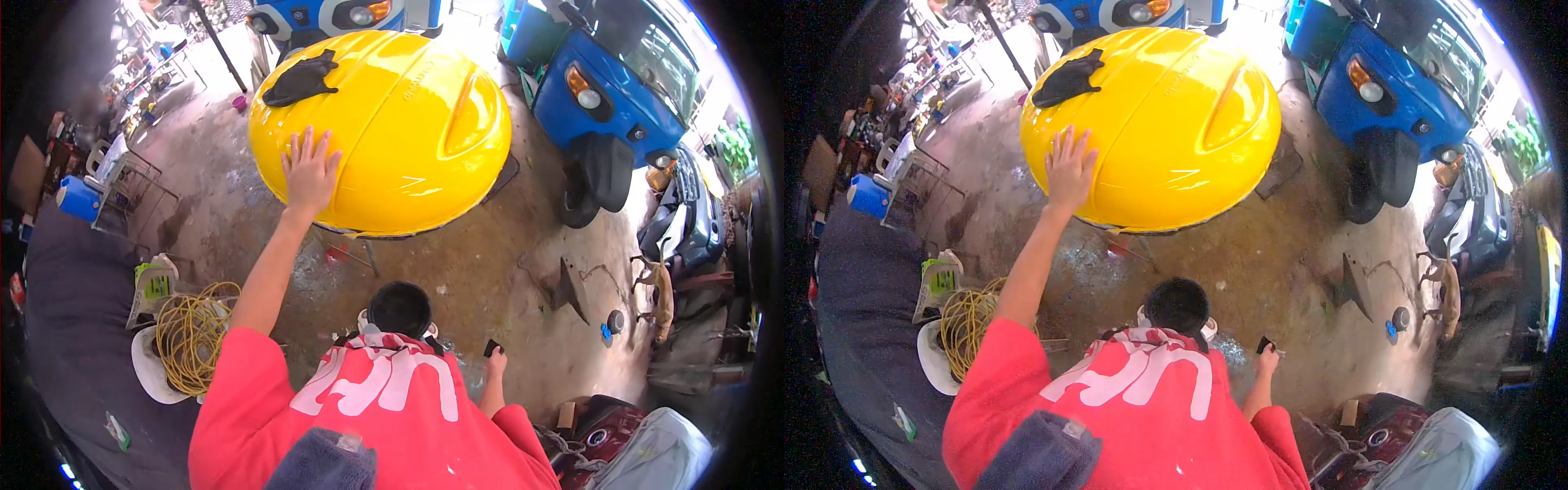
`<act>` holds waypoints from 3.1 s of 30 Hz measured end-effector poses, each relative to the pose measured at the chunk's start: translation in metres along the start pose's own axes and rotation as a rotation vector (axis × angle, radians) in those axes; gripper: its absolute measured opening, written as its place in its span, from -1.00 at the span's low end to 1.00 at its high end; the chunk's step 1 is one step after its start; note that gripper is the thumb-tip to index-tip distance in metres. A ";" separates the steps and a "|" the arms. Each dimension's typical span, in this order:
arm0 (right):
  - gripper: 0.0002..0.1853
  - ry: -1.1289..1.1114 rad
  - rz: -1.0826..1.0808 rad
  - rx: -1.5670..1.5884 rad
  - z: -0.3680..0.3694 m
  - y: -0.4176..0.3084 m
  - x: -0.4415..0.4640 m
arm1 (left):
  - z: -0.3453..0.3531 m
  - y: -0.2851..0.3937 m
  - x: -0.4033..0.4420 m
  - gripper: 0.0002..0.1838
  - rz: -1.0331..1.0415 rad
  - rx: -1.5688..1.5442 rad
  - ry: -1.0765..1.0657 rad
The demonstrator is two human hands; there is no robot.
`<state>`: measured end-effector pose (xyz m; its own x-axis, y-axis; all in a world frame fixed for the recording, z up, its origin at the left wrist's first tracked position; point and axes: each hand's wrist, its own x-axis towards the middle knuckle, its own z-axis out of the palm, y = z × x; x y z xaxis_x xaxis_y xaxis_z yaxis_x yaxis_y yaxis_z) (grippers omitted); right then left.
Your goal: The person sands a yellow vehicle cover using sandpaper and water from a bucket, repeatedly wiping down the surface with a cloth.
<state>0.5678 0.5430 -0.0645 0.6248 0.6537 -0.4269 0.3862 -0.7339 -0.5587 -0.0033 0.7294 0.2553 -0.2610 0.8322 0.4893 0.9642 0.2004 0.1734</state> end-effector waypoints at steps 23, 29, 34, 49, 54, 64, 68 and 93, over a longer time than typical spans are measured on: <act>-0.53 -0.091 -0.008 0.368 0.045 -0.066 0.053 | 0.016 0.093 0.067 -0.25 0.416 0.089 -0.327; -0.55 -0.026 0.149 0.573 0.080 -0.141 -0.035 | 0.055 0.092 0.165 -0.27 0.608 0.023 -0.525; -0.69 0.031 0.185 0.487 0.112 -0.100 -0.121 | 0.110 0.097 0.272 -0.34 0.591 -0.054 -0.671; -0.67 0.201 0.271 0.815 0.153 -0.079 -0.239 | 0.040 0.009 0.137 -0.34 0.793 -0.196 -0.472; -0.70 0.109 0.242 0.782 0.155 -0.132 -0.262 | -0.010 -0.037 0.029 -0.40 0.727 -0.275 -0.179; -0.67 -0.083 0.324 0.754 0.206 -0.099 -0.339 | -0.049 -0.180 0.061 -0.52 0.691 -0.307 -0.049; -0.64 -0.021 0.349 0.861 0.211 -0.107 -0.370 | -0.042 -0.179 0.135 -0.51 0.637 -0.275 -0.059; -0.29 0.786 -0.565 0.389 0.288 -0.491 -0.450 | 0.083 -0.013 0.228 -0.33 0.832 -0.348 -0.476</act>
<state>-0.0983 0.6622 0.1970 0.7405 0.4769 0.4735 0.6018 -0.1570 -0.7831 -0.0719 0.9594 0.2935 0.6050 0.7732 0.1903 0.7443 -0.6340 0.2098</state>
